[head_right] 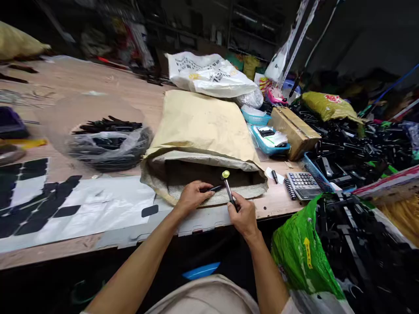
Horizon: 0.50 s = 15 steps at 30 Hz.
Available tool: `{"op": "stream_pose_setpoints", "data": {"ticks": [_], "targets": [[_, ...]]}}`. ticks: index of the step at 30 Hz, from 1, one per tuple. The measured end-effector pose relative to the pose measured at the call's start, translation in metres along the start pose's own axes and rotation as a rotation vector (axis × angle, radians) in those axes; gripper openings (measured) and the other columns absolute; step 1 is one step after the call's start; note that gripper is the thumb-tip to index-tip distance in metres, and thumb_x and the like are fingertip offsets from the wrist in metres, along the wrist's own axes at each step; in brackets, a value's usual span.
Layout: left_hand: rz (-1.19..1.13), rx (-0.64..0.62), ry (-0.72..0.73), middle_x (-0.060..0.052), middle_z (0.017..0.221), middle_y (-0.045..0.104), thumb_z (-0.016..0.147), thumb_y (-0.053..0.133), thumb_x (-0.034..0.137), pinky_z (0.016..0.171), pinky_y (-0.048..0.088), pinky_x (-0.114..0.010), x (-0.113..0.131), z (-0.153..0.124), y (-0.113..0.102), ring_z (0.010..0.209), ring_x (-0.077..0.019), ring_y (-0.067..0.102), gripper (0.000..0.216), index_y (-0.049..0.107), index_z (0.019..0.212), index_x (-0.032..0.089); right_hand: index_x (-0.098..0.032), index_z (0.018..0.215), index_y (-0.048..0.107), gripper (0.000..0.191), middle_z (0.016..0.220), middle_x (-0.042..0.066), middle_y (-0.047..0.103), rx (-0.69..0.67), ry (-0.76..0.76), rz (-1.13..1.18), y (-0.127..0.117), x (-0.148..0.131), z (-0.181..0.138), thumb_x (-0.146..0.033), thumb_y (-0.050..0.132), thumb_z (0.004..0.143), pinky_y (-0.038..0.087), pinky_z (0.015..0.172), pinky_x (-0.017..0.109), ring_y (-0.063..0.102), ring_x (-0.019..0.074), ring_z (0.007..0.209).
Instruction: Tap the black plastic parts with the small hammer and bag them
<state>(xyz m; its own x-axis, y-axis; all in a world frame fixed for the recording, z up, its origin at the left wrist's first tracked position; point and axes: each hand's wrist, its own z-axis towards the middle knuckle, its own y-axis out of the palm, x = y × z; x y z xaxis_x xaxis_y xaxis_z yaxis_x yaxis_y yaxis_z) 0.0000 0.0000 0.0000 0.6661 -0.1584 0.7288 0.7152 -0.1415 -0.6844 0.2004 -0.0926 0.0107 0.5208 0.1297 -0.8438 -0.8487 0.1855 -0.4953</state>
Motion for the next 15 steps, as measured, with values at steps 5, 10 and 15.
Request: {"op": "stream_pose_setpoints", "data": {"ticks": [5,10,15], "targets": [[-0.084,-0.025,0.044,-0.005,0.087,0.07,0.082,0.059,0.04,0.081,0.045,-0.031,-0.003,0.003,-0.003,0.089,-0.0221,0.063,0.03,0.078,0.096,0.02,-0.01,0.122,0.068,0.045,0.057,-0.004,0.056,0.038,0.148,0.33,0.007,0.024,0.011,-0.033,0.062,0.083,0.038,0.047,0.022,0.045,0.0107,0.049],[-0.378,-0.061,0.047,-0.003,0.084,0.064,0.086,0.053,0.048,0.071,0.042,-0.027,0.007,-0.022,-0.018,0.078,-0.0172,0.057,0.036,0.071,0.09,0.018,-0.01,0.121,0.067,0.046,0.056,-0.004,0.06,0.031,0.18,0.485,0.005,0.026,0.011,-0.033,0.064,0.082,0.037,0.043,0.02,0.044,0.009,0.045],[-0.873,-0.336,-0.23,0.0,0.072,0.059,0.082,0.06,0.061,0.053,0.03,-0.022,0.025,-0.076,-0.025,0.053,-0.0077,0.041,0.048,0.066,0.089,0.014,-0.01,0.121,0.067,0.044,0.057,-0.004,0.059,0.024,0.181,0.494,0.004,0.024,0.01,-0.032,0.065,0.083,0.037,0.043,0.02,0.043,0.0087,0.045]]}}
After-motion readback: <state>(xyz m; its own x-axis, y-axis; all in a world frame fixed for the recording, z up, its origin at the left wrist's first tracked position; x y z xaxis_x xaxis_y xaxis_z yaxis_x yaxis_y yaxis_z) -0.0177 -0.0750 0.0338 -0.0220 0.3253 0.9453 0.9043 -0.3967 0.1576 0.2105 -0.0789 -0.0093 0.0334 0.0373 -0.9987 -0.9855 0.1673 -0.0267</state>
